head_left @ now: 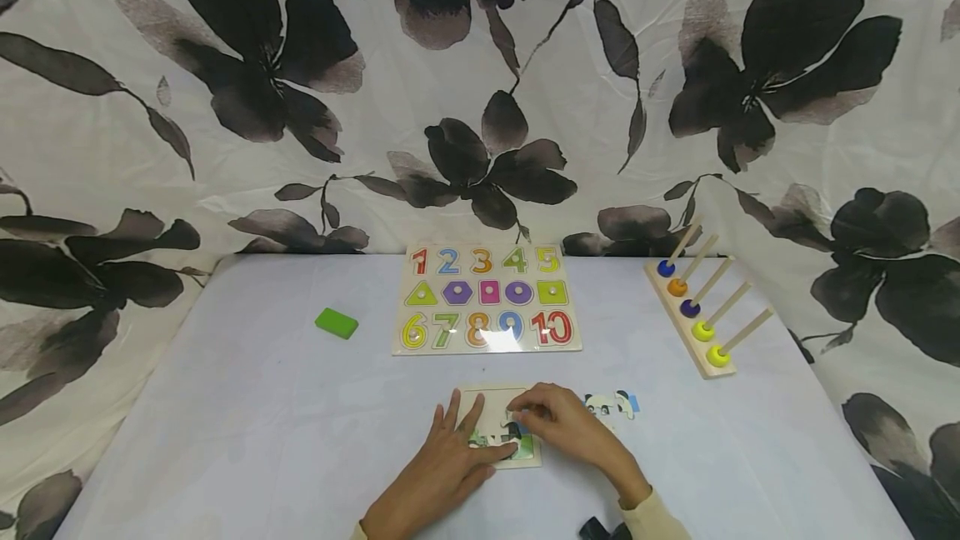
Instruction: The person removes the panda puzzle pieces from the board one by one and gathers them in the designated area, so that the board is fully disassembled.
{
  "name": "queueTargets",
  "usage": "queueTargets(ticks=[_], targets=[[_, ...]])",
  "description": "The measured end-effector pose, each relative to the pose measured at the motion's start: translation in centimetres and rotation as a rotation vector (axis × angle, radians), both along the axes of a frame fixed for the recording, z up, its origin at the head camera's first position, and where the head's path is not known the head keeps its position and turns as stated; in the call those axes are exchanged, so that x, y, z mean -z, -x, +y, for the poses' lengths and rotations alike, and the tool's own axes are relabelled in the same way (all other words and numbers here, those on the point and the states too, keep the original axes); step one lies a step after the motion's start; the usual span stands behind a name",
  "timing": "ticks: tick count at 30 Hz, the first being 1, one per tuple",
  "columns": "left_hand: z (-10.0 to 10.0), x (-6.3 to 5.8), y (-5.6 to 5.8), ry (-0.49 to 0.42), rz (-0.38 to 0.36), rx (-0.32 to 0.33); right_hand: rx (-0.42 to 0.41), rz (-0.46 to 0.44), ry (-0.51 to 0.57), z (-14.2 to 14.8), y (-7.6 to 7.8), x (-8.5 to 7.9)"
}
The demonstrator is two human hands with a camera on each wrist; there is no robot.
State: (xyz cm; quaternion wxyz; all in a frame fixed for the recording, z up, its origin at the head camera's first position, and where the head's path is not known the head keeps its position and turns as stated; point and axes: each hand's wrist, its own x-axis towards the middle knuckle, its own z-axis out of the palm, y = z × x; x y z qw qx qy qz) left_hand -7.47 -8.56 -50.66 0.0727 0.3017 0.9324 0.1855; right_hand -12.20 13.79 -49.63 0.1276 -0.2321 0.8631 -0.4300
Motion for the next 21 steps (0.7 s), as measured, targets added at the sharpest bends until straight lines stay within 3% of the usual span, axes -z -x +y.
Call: queueTargets(ticks=[11,21], targets=[[-0.04,0.03,-0.06,-0.013,-0.011,-0.004,-0.053,-0.046,-0.013,0.57,0.17,0.11],[-0.04,0.04,-0.06,-0.009,-0.001,-0.004,0.025,0.014,-0.004,0.35,0.28,0.43]])
